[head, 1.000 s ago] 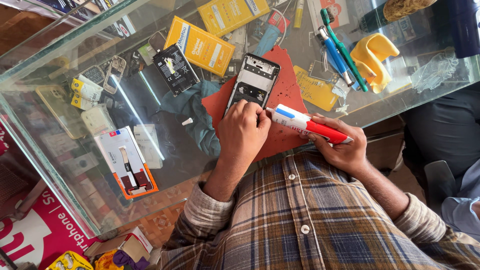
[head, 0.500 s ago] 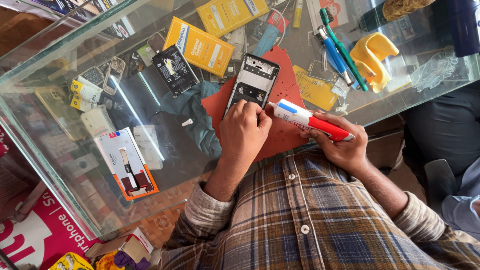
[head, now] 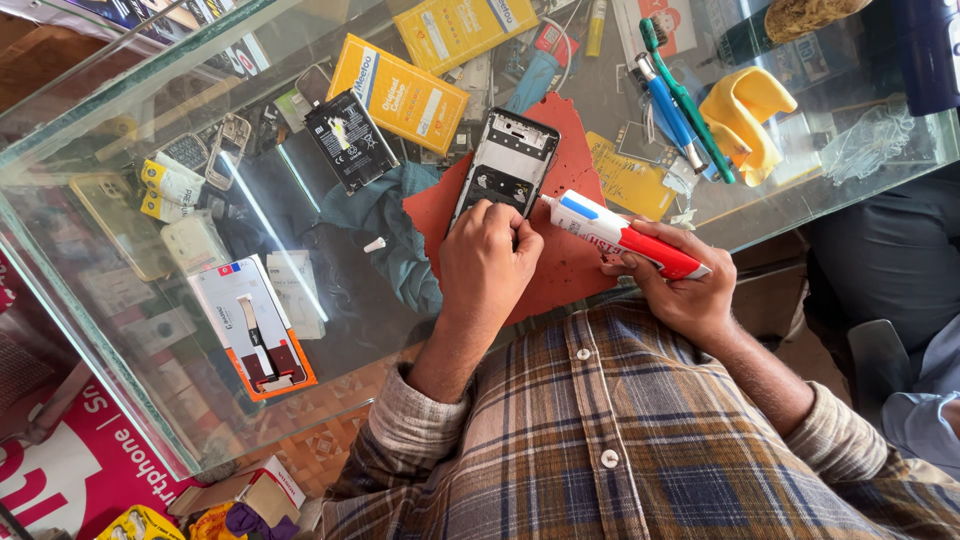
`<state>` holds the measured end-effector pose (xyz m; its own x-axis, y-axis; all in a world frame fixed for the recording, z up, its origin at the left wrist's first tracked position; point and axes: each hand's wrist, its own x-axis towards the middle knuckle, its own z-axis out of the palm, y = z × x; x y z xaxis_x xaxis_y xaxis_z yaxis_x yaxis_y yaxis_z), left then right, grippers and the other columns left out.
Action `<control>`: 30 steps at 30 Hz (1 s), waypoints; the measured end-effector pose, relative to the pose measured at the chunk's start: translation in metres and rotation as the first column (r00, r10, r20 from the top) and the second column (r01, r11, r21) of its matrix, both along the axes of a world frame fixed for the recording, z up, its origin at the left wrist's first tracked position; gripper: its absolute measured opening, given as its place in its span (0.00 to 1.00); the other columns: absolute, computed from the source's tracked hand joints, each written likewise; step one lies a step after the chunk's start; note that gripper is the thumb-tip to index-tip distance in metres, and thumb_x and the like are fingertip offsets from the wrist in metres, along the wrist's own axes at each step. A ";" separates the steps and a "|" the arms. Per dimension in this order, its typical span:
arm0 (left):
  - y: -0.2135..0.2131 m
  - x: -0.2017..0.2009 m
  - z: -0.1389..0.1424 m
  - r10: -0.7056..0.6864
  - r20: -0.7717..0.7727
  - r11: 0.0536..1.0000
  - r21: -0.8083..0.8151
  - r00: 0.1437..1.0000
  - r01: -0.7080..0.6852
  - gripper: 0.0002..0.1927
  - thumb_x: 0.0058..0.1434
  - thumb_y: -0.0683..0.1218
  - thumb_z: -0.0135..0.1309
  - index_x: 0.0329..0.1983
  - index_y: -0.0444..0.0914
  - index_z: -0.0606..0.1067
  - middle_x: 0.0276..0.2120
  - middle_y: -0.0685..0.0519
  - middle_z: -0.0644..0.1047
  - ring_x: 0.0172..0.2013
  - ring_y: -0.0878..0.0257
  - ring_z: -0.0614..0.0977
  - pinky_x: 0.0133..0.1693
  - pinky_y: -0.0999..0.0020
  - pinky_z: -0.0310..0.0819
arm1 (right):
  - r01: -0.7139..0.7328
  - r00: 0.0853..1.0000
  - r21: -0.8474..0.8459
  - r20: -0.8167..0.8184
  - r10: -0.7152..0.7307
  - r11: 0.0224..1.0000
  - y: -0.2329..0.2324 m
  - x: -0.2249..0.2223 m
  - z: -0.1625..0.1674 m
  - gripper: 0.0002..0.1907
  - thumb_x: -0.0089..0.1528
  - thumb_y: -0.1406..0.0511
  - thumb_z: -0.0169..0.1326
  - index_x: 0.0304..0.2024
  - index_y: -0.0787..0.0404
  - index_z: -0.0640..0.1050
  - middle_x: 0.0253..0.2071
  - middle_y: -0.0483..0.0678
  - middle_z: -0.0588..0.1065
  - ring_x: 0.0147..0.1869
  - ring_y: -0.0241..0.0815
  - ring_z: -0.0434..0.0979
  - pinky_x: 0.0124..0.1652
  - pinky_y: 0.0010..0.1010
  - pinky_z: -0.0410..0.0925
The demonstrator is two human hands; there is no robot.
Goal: The person cleans a disassembled phone frame with a brush, then applies adhesive from a tube around the frame and presses the frame together by hand. They pick up the glue tube, squeeze adhesive along the frame edges, and reposition the phone while working on a glass display counter.
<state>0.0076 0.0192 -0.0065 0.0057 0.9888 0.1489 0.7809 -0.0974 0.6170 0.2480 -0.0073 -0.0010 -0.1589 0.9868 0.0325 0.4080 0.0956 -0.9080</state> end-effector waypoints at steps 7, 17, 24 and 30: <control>0.001 0.000 0.001 0.004 0.005 1.000 -0.007 1.000 -0.004 0.08 0.56 0.40 0.61 0.28 0.36 0.72 0.28 0.48 0.74 0.33 0.48 0.80 0.35 0.53 0.76 | -0.010 1.000 -0.005 -0.008 0.010 1.000 0.001 0.000 0.000 0.17 0.66 0.71 0.61 0.56 0.70 0.76 0.49 0.57 0.81 0.50 0.43 0.85 0.49 0.29 0.77; 0.000 -0.001 0.001 0.003 0.009 1.000 -0.001 1.000 -0.003 0.08 0.55 0.40 0.61 0.28 0.36 0.72 0.28 0.47 0.74 0.32 0.47 0.80 0.35 0.53 0.75 | 0.011 0.997 -0.043 -0.072 -0.014 0.999 0.002 -0.003 0.002 0.17 0.67 0.72 0.59 0.57 0.72 0.75 0.47 0.58 0.82 0.48 0.44 0.86 0.46 0.30 0.78; 0.001 -0.001 0.000 0.003 0.008 1.000 0.001 1.000 -0.003 0.08 0.55 0.40 0.61 0.28 0.37 0.72 0.28 0.48 0.74 0.32 0.48 0.80 0.34 0.53 0.76 | 0.040 0.989 -0.069 -0.137 -0.049 0.997 0.004 -0.005 0.001 0.17 0.67 0.73 0.58 0.58 0.72 0.74 0.48 0.59 0.81 0.49 0.46 0.85 0.45 0.31 0.80; 0.001 -0.001 0.002 0.005 0.010 1.000 -0.004 1.000 -0.004 0.08 0.55 0.40 0.61 0.28 0.36 0.72 0.27 0.48 0.74 0.32 0.48 0.80 0.34 0.53 0.76 | 0.066 0.990 -0.104 -0.114 -0.078 0.992 0.005 -0.006 0.001 0.17 0.68 0.74 0.57 0.58 0.73 0.74 0.46 0.60 0.81 0.46 0.47 0.86 0.43 0.32 0.80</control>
